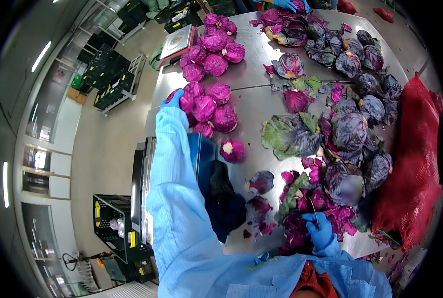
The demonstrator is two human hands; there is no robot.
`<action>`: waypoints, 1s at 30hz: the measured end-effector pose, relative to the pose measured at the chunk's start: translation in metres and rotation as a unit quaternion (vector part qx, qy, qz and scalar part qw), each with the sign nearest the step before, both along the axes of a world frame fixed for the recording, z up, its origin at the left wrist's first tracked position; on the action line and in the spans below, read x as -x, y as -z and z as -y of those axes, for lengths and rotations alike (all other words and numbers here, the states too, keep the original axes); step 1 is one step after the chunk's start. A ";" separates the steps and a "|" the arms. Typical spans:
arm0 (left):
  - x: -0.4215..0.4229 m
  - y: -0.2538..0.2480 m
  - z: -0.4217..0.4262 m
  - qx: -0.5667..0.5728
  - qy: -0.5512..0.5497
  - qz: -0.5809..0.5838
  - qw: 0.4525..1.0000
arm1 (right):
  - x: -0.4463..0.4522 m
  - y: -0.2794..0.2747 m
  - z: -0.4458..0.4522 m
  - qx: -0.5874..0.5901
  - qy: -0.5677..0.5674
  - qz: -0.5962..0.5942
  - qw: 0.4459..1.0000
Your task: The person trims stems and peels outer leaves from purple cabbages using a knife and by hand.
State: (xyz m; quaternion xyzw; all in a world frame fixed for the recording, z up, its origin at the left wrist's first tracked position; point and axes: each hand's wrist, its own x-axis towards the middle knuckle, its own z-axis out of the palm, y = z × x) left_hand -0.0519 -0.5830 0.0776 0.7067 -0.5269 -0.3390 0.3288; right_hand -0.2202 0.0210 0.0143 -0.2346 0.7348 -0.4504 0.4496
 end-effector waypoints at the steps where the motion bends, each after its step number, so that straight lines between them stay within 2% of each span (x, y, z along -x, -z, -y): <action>1: 0.007 -0.024 -0.017 0.006 0.005 0.046 0.999 | -0.001 -0.002 0.003 -0.010 0.004 -0.013 1.000; 3: 0.000 -0.005 0.016 0.034 0.039 0.047 0.998 | -0.003 0.000 0.012 -0.033 0.031 0.031 0.998; 5: -0.013 0.032 0.066 0.043 0.100 0.066 0.992 | -0.004 0.008 0.020 -0.012 0.011 0.038 0.999; 6: -0.003 0.014 0.052 0.010 0.147 0.101 0.984 | -0.006 0.011 0.024 -0.007 0.009 0.047 0.999; 9: -0.005 0.052 0.100 0.055 0.181 0.342 0.921 | -0.004 0.012 0.035 -0.010 -0.010 0.020 1.000; 11: -0.012 0.076 0.135 0.037 0.260 0.304 0.916 | -0.004 0.012 0.037 -0.019 -0.014 0.009 1.000; 14: 0.005 0.060 0.110 0.110 0.275 0.318 0.901 | -0.005 0.027 0.032 -0.013 -0.032 -0.054 0.998; 15: 0.005 0.062 0.110 0.121 0.276 0.323 0.897 | -0.007 0.032 0.033 0.022 -0.037 -0.116 0.992; 17: 0.000 0.063 0.106 0.155 0.296 0.327 0.884 | -0.006 0.028 0.034 -0.010 -0.076 -0.153 0.985; 18: -0.017 0.092 0.142 0.185 0.297 0.300 0.887 | -0.005 0.023 0.035 -0.003 -0.074 -0.149 0.986; 19: -0.004 0.071 0.114 0.196 0.246 0.379 0.870 | -0.007 0.018 0.034 0.002 -0.070 -0.143 0.987; 20: -0.009 0.077 0.113 0.238 0.248 0.321 0.882 | -0.008 0.016 0.029 0.027 -0.078 -0.144 0.986; 21: 0.009 0.058 0.080 0.202 0.214 0.387 0.874 | -0.005 0.014 0.025 0.055 -0.090 -0.149 0.983; 22: 0.026 0.030 0.044 0.168 0.175 0.454 0.857 | -0.002 0.007 0.021 0.034 -0.101 -0.120 0.987; 23: 0.031 0.028 0.029 0.213 0.186 0.446 0.849 | -0.003 0.001 0.017 0.019 -0.115 -0.085 0.990; 25: 0.043 0.022 -0.008 0.320 0.314 0.357 0.819 | -0.003 -0.006 0.005 0.031 -0.136 -0.114 0.984; 26: 0.052 0.018 -0.038 0.321 0.368 0.351 0.799 | -0.006 0.000 -0.005 0.034 -0.150 -0.142 0.978; 27: 0.060 0.023 -0.067 0.344 0.443 0.268 0.783 | -0.009 -0.001 -0.013 0.065 -0.147 -0.165 0.973; 28: 0.070 0.020 -0.112 0.351 0.498 0.193 0.769 | -0.009 -0.005 -0.022 0.068 -0.143 -0.148 0.976; 29: 0.079 0.009 -0.162 0.312 0.561 0.161 0.749 | -0.009 -0.007 -0.031 0.071 -0.140 -0.131 0.979; 30: 0.085 0.009 -0.203 0.275 0.607 0.141 0.732 | -0.009 -0.005 -0.043 0.100 -0.127 -0.180 0.970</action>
